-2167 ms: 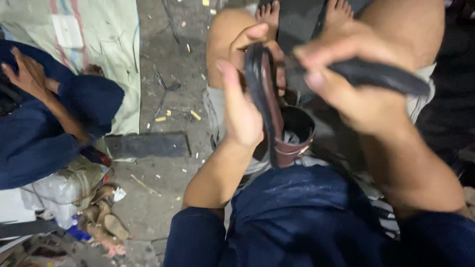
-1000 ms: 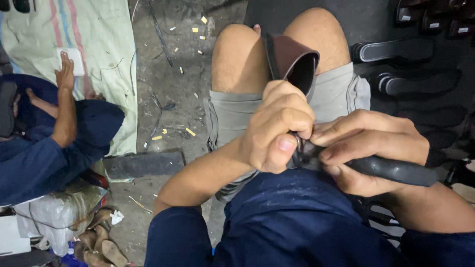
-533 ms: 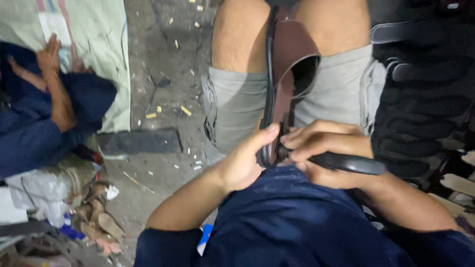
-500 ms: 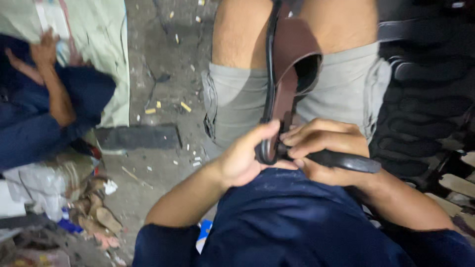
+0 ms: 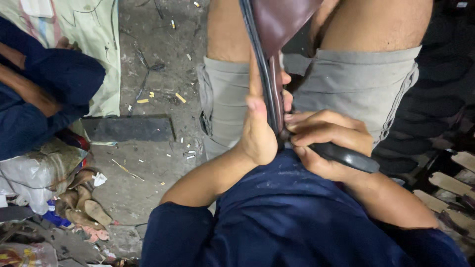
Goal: The person assembles brown sandals by attaching the upper strap to the sole using a handheld tool. They repeatedly press the strap into place, flip the sandal to inspect the attachment, and use a small heating device to secure the bond.
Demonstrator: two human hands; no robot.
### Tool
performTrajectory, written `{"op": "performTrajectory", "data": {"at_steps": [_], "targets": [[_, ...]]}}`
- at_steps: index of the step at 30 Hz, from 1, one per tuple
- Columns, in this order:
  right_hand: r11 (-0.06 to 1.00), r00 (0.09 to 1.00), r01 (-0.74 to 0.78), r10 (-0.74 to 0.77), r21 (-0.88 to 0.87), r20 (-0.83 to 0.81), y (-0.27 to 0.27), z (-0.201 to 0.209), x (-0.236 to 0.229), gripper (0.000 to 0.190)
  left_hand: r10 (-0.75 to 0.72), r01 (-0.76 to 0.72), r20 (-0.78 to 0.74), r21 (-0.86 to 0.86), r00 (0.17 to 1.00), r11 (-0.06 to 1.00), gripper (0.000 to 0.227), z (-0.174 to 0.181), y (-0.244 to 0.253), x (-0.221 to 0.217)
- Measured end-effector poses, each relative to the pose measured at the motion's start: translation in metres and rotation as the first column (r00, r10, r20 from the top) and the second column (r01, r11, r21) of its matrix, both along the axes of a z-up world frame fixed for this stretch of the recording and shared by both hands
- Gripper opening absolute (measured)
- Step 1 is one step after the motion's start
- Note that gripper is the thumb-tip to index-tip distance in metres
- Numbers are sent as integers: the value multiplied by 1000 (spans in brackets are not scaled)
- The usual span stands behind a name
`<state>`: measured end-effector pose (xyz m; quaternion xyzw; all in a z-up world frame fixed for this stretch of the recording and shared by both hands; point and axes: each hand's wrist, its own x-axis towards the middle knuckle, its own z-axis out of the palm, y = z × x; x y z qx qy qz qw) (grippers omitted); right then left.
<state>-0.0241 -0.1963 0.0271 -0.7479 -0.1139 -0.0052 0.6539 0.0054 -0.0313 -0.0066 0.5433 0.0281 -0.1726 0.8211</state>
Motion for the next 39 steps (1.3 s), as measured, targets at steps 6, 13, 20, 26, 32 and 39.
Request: {"op": "performTrajectory", "data": {"at_steps": [6, 13, 20, 26, 32, 39], "targets": [[996, 990, 5, -18, -94, -138, 4, -6, 10, 11, 2, -3, 54, 17, 999, 1000, 108, -27, 0, -1], [987, 980, 89, -110, -135, -165, 6, -4, 38, 11, -108, 61, 211, 217, 972, 974, 103, -32, 5, 9], [994, 994, 54, -62, -92, -89, 11, -5, 72, 13, -147, 88, 245, 237, 958, 967, 82, -19, 12, 17], [1000, 993, -4, 3, -15, -118, 7, -3, 86, 14, -147, 92, 239, 227, 960, 970, 86, -20, 17, 14], [998, 973, -61, 59, -4, -222, 0, 7, 94, 15, -130, 80, 209, 231, 969, 970, 87, -22, 12, 9], [978, 923, -150, 87, -142, -376, -1, 25, 121, 15, -250, 19, 365, 532, 897, 847, 93, -33, 15, 9]]}}
